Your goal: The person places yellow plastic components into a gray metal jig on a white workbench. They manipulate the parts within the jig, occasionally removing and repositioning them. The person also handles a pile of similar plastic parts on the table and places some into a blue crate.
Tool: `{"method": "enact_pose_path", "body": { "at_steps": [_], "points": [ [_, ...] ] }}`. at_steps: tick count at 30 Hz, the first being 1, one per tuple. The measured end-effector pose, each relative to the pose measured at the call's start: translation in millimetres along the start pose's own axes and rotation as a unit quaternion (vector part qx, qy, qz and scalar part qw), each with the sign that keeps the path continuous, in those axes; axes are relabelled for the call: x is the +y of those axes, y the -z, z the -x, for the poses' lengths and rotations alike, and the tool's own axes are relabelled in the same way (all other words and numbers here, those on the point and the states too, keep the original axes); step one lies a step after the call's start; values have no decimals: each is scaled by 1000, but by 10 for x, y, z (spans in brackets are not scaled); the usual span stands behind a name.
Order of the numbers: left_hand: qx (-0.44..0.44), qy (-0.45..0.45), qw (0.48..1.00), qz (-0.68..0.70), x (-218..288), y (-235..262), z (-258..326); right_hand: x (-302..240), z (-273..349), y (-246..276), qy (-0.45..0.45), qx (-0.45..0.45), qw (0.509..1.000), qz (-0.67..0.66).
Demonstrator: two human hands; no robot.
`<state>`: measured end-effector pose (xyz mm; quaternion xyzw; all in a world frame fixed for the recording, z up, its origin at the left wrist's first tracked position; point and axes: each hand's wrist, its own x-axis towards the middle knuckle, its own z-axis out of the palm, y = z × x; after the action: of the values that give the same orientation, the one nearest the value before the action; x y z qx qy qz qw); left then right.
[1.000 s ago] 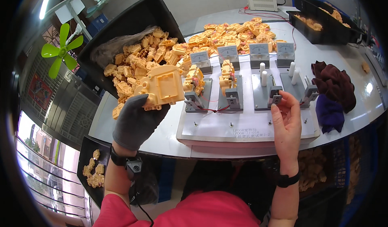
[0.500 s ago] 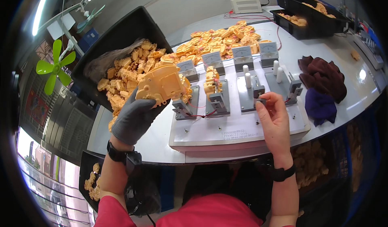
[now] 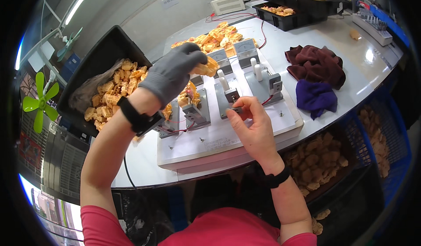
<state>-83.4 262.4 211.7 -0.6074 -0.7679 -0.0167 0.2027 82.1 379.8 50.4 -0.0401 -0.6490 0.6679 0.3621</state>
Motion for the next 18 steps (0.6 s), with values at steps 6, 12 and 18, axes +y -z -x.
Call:
{"method": "enact_pose_path", "body": {
  "at_steps": [6,12,18],
  "points": [
    [-75,-17,990,-118,165,-219,-161,-10,9,-9,-7,-6,1000,0],
    [-156,3,987,-38,349,-147,-140,-19,2,-8,25,-5,999,18],
    [-141,-62,988,15,182,-330,-193,-33,12,-12,5,-6,1000,5]
  ]
}}
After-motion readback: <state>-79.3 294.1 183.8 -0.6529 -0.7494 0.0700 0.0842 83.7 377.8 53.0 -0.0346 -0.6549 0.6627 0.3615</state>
